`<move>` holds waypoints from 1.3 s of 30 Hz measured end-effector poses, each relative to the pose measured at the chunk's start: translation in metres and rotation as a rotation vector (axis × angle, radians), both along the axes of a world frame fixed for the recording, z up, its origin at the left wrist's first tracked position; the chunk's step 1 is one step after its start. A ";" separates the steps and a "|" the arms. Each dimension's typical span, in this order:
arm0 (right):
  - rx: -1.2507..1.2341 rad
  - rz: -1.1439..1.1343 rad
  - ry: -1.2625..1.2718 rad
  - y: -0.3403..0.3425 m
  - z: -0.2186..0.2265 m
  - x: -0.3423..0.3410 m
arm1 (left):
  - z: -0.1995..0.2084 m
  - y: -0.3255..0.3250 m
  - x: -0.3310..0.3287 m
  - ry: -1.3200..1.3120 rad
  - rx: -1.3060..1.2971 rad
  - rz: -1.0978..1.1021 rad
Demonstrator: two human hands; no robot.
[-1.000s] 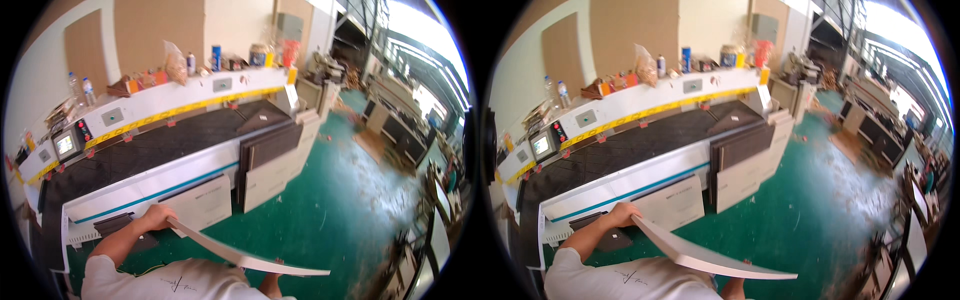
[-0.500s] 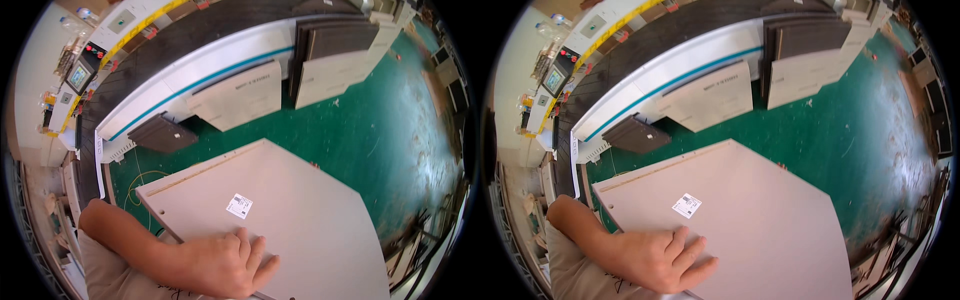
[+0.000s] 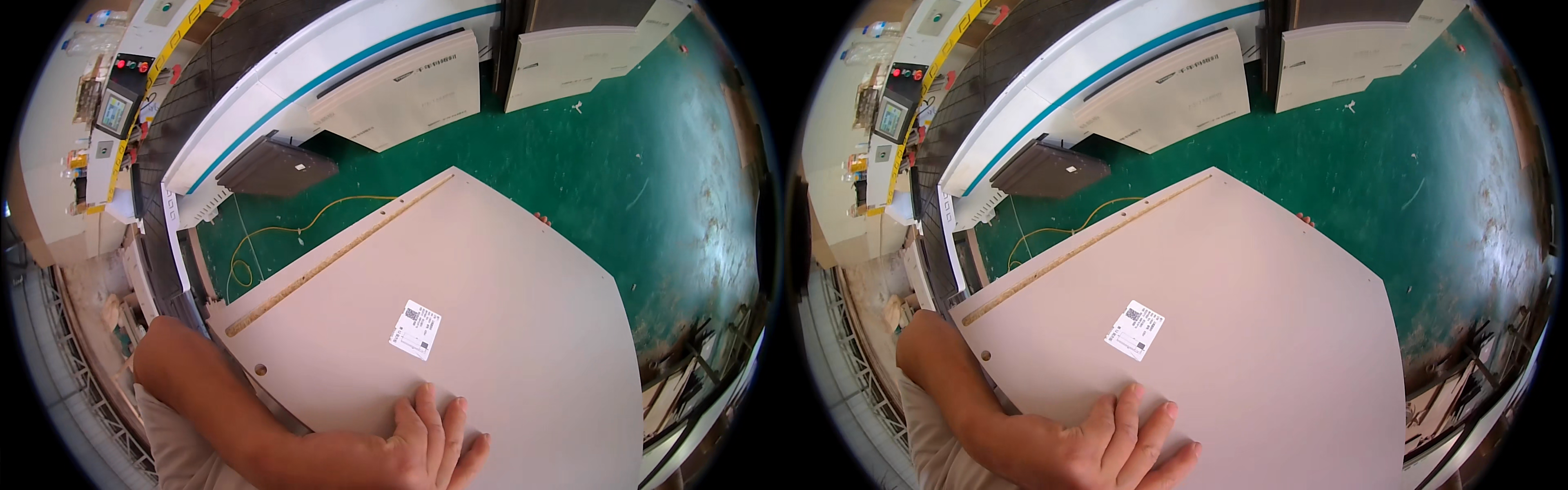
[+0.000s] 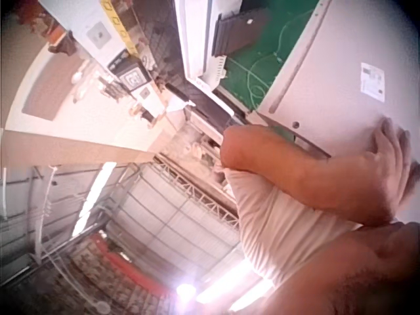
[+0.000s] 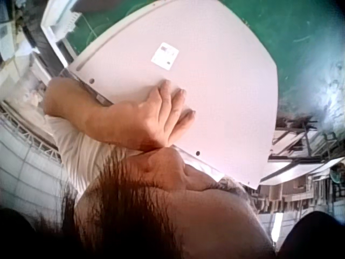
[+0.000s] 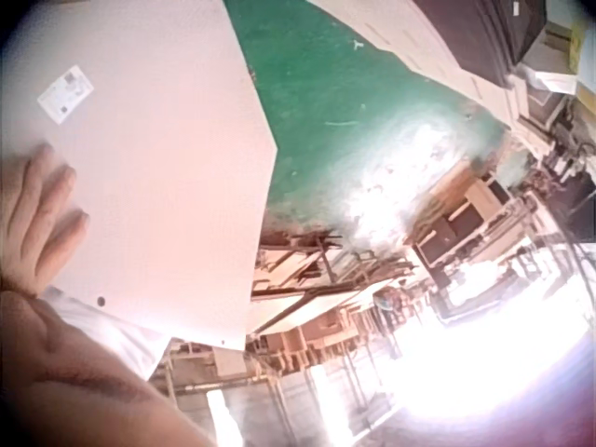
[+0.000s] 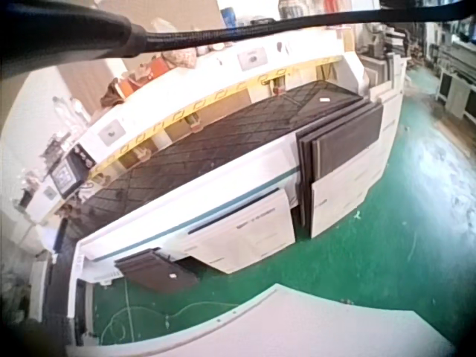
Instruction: The person uses a yellow air blow gun to clean dust and debris from the surface of large white panels. They handle the panels one by one, lifting them from a stack, blowing them clean, and placing them onto a machine or a different stack.
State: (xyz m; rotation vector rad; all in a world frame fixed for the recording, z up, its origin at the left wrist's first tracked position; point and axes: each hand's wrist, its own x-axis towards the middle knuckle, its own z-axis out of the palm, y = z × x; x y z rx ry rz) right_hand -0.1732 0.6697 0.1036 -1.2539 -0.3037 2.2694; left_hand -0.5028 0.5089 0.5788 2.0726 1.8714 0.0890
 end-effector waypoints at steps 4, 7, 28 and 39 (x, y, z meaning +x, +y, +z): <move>-0.019 0.020 -0.014 0.006 -0.004 -0.015 | -0.002 0.008 -0.007 0.029 0.009 0.000; -0.041 0.021 -0.024 0.002 -0.001 -0.022 | 0.004 0.017 -0.015 0.040 -0.016 0.063; -0.285 0.124 0.099 -0.002 -0.079 -0.210 | -0.172 0.019 -0.046 0.028 -0.137 0.325; 0.370 0.705 -0.857 0.077 -0.036 -0.280 | -0.291 -0.060 -0.201 -0.291 -0.274 0.636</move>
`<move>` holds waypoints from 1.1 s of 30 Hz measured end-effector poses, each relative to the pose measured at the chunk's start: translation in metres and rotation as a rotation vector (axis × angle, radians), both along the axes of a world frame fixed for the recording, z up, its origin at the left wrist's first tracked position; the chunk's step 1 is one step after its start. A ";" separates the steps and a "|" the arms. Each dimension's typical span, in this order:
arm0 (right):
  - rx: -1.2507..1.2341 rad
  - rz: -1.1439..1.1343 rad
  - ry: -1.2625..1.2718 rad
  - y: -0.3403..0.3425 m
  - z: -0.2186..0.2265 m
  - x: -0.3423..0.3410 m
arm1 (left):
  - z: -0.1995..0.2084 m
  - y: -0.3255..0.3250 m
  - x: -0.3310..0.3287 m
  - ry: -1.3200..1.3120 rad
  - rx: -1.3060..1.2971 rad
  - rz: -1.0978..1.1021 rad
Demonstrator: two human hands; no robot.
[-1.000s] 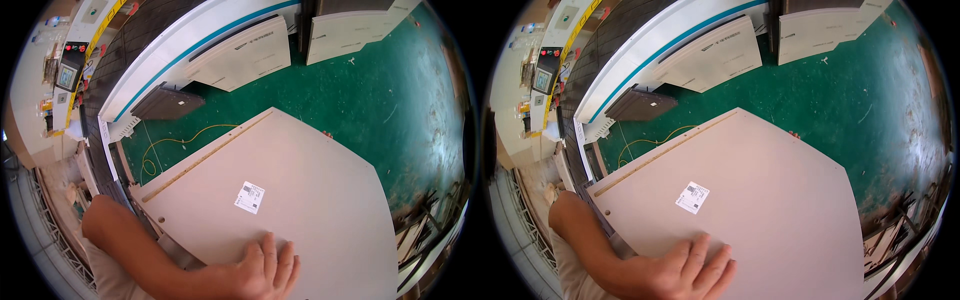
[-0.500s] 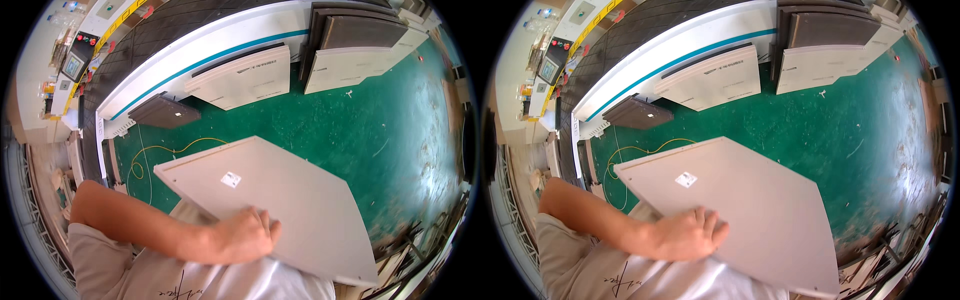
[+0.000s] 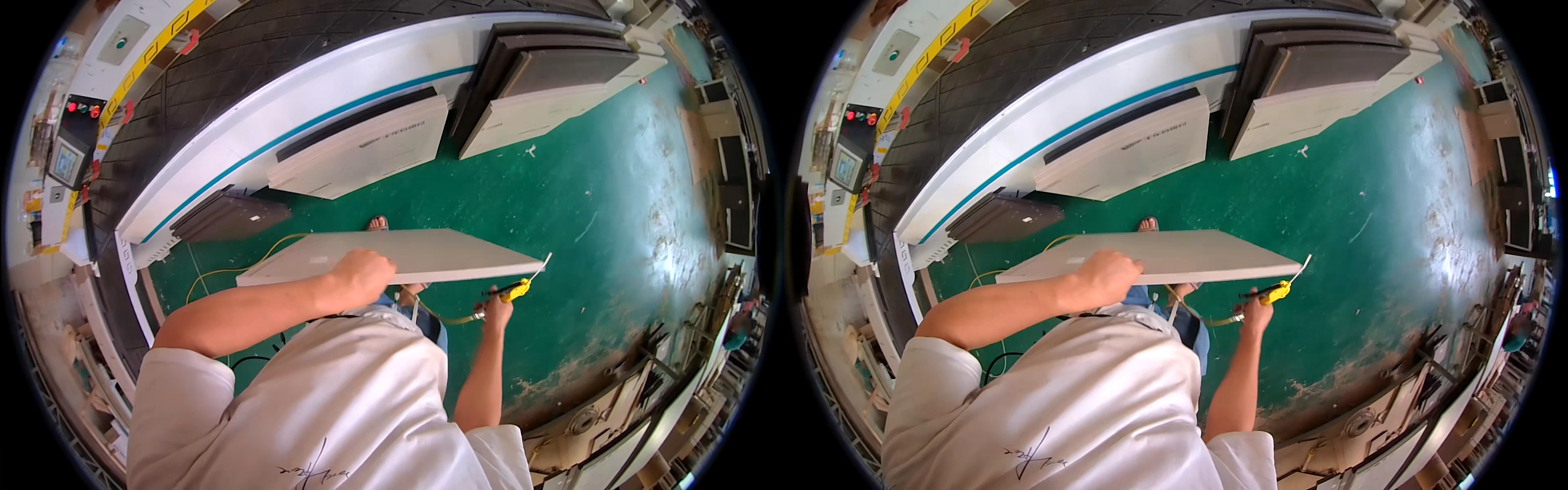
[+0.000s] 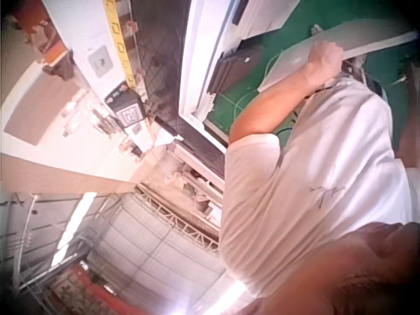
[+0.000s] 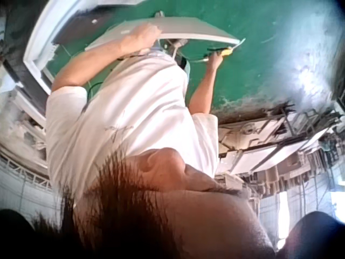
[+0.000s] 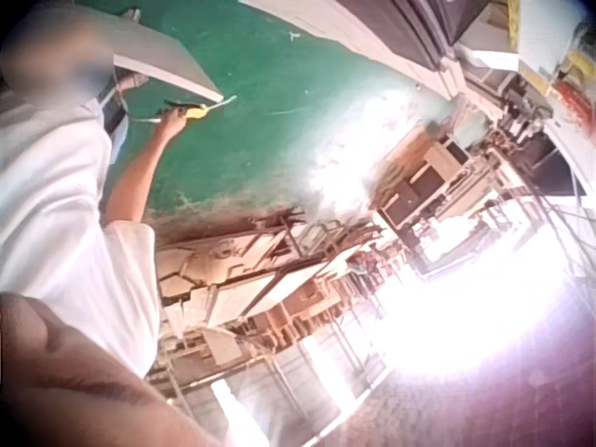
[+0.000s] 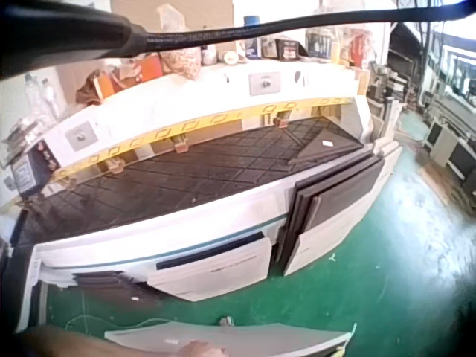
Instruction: The person uses a yellow air blow gun to clean dust and debris from the surface of large white panels. They handle the panels one by one, lifting them from a stack, blowing them clean, and placing them onto a machine or a different stack.
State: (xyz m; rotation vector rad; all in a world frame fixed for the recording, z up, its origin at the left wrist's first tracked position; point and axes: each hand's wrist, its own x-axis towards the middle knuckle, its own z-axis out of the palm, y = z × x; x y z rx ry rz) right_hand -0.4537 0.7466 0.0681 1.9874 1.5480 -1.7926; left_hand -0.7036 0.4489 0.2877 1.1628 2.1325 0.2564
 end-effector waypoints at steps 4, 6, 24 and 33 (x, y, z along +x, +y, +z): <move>-0.166 0.199 0.064 0.001 0.109 -0.034 | -0.047 -0.064 -0.032 -0.044 -0.139 0.016; -0.436 0.219 0.226 -0.003 0.148 -0.053 | -0.063 -0.096 -0.041 -0.027 -0.124 0.062; -0.138 0.671 -0.166 -0.085 0.099 -0.136 | -0.153 -0.267 -0.064 -0.001 -0.248 0.245; 0.029 0.813 -0.358 -0.105 0.094 -0.076 | -0.178 -0.228 -0.107 0.029 -0.183 0.277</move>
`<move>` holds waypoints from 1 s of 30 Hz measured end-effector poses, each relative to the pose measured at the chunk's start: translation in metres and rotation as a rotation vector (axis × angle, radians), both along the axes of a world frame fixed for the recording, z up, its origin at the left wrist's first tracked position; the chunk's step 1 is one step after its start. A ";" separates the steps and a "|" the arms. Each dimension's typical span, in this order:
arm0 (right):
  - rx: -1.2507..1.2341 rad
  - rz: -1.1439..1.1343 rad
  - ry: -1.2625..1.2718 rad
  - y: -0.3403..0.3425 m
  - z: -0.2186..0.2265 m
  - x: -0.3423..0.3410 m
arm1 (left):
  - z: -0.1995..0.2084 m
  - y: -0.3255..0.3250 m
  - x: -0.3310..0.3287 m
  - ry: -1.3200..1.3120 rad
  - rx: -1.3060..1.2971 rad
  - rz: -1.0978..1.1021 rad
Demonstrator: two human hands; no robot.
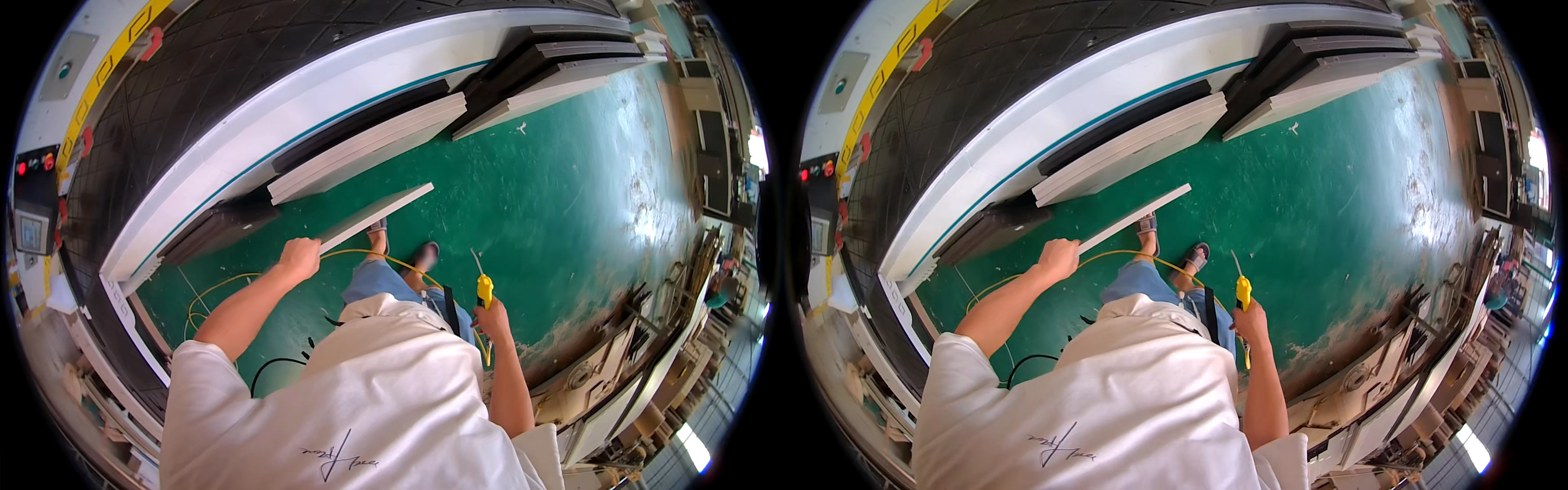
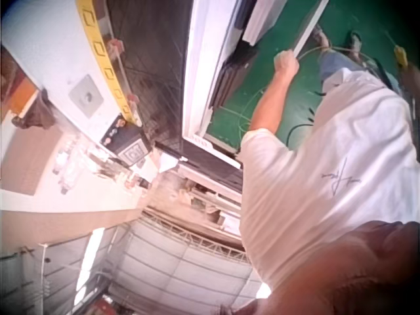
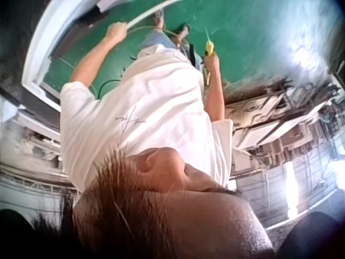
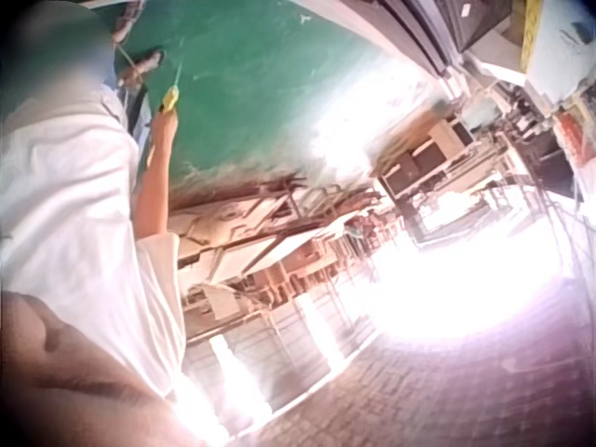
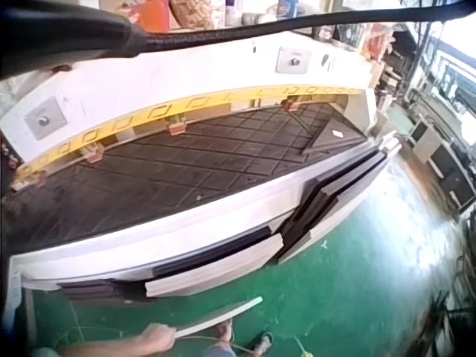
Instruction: The person uses a yellow air blow gun to clean dust and debris from the surface of large white panels. They handle the panels one by one, lifting them from a stack, blowing them clean, and placing them onto a machine or a different stack.
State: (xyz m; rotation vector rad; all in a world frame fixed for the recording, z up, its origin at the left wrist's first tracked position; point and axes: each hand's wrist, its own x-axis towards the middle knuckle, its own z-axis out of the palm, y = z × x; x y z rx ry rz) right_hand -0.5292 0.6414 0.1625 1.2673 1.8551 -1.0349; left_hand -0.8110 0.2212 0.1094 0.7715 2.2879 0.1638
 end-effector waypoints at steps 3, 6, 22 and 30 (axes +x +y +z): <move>0.026 -0.209 0.096 -0.015 -0.008 0.036 | -0.024 0.014 -0.008 0.019 0.013 -0.006; -0.018 -0.328 0.056 -0.025 -0.003 0.066 | -0.045 0.028 -0.011 0.035 0.042 -0.020; -0.129 -0.759 -0.043 -0.058 0.016 0.118 | -0.132 0.156 -0.083 0.138 0.162 0.055; -0.122 -0.790 0.005 -0.065 0.019 0.127 | -0.159 0.176 -0.105 0.178 0.156 0.089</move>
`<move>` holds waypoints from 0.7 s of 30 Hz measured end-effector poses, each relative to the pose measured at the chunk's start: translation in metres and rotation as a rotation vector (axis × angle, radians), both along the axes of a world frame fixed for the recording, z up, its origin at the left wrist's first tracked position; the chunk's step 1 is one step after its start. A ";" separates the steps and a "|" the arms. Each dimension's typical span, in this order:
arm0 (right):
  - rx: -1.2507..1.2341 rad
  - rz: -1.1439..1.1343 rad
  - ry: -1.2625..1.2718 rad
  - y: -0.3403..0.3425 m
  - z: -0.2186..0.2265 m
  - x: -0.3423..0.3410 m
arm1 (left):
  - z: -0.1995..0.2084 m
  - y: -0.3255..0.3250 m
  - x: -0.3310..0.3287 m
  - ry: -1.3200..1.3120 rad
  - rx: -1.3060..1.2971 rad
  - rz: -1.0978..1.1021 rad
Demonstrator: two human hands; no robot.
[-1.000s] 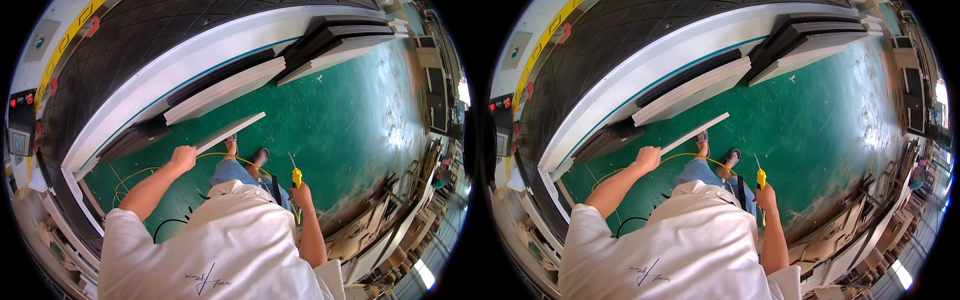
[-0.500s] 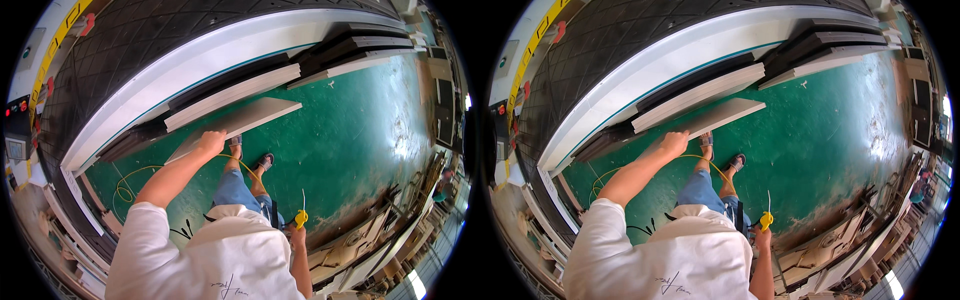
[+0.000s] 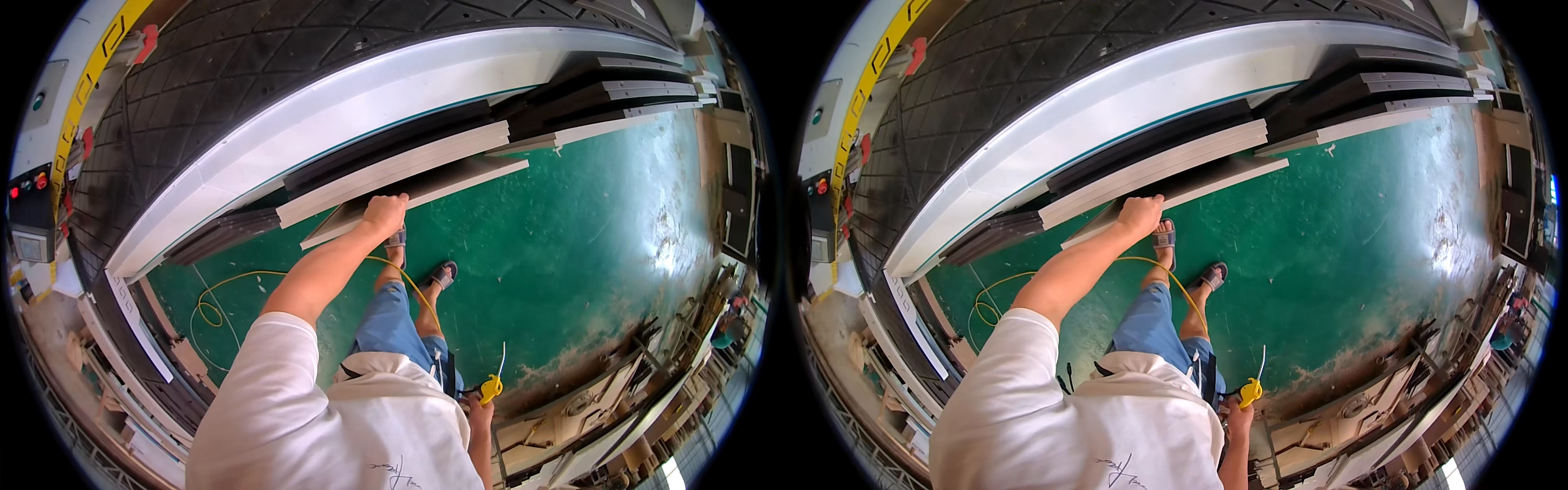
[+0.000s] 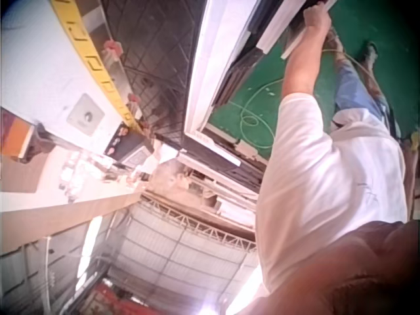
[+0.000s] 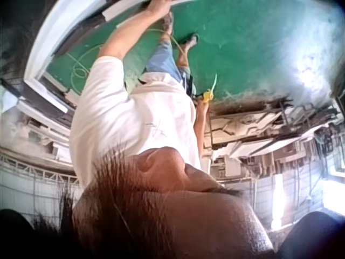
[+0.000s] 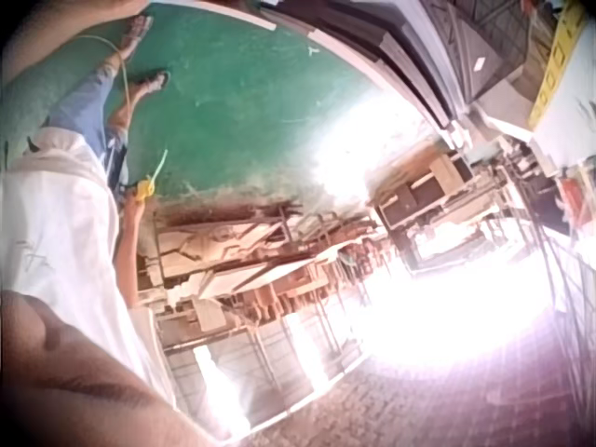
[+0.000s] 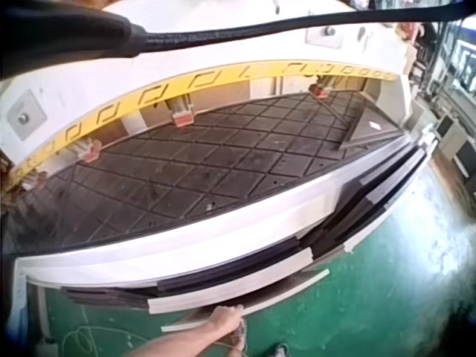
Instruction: The person uses a yellow air blow gun to clean dust and debris from the surface of large white panels. They handle the panels one by one, lifting them from a stack, blowing them clean, and placing them onto a machine or a different stack.
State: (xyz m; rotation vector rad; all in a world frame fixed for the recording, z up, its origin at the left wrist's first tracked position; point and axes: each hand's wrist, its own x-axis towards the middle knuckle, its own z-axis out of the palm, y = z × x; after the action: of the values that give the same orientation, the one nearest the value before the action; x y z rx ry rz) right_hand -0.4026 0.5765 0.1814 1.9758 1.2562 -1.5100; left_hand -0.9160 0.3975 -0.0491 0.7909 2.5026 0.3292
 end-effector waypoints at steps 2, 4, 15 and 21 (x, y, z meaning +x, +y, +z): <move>0.010 -0.007 0.015 -0.002 -0.001 -0.002 | -0.002 -0.001 -0.002 -0.025 -0.021 0.004; 0.006 -0.018 0.025 -0.003 -0.001 -0.005 | -0.003 -0.005 -0.003 -0.041 -0.035 0.022; 0.008 0.253 -0.037 0.022 -0.016 -0.028 | 0.019 -0.023 0.006 0.374 0.349 0.173; 0.108 0.699 -0.007 0.047 -0.025 -0.057 | 0.066 -0.039 0.030 0.124 0.359 0.484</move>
State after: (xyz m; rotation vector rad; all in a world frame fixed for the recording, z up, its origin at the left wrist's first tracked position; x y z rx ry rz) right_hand -0.4597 0.6234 0.1568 1.3555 1.8009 -1.0919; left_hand -0.8858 0.3587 0.0173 0.3214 2.7722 0.9405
